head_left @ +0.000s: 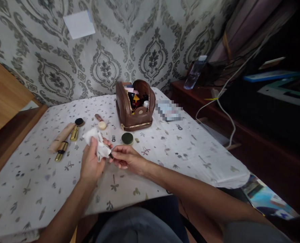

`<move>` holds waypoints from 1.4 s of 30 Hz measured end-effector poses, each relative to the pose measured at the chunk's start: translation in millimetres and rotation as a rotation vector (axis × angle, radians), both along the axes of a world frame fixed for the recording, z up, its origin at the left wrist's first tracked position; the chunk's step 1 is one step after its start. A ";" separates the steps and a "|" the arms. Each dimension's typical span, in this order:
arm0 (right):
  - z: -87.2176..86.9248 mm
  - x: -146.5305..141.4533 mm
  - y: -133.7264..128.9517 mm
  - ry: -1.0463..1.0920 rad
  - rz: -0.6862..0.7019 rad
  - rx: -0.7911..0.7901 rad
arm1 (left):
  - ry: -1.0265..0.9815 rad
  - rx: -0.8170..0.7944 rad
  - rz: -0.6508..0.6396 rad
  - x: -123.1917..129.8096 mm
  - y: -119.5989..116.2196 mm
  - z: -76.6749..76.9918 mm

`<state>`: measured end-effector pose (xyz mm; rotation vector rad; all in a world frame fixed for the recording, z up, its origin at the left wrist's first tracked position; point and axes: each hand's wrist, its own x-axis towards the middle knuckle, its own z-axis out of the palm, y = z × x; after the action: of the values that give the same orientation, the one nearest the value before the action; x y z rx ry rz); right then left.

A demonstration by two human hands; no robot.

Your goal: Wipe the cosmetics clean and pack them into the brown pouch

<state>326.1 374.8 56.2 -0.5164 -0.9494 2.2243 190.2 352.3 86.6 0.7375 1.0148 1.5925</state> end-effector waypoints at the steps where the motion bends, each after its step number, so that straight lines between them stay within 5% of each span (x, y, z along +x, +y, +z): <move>1: 0.0 0.2 0.4 0.009 -0.003 -0.025 | 0.044 -0.019 -0.011 4.5 -3.6 -3.2; 6: -2.9 1.9 2.5 0.000 -0.036 -0.088 | 0.209 -0.073 -0.027 14.7 -13.8 -13.9; 15: -2.5 1.0 0.4 -0.011 0.088 -0.045 | 0.226 0.016 0.061 -2.0 0.2 9.3; 24: -4.6 5.4 4.6 -0.172 -0.039 0.140 | 0.407 -0.115 -0.084 -7.6 -13.6 -14.3; 30: 28.8 30.9 10.2 -0.264 -0.392 0.476 | 0.726 -0.047 -0.196 -21.0 -10.8 9.6; 38: 68.8 84.0 22.1 -0.230 -0.314 0.681 | 0.820 0.015 -0.563 4.5 4.3 22.1; 42: 78.5 112.3 29.8 -0.301 -0.359 0.763 | 0.681 -0.113 -0.568 14.6 15.0 22.1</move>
<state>438.5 404.7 134.7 -0.5982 -1.6070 1.3429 204.8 367.3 108.7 1.3937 1.2111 0.7877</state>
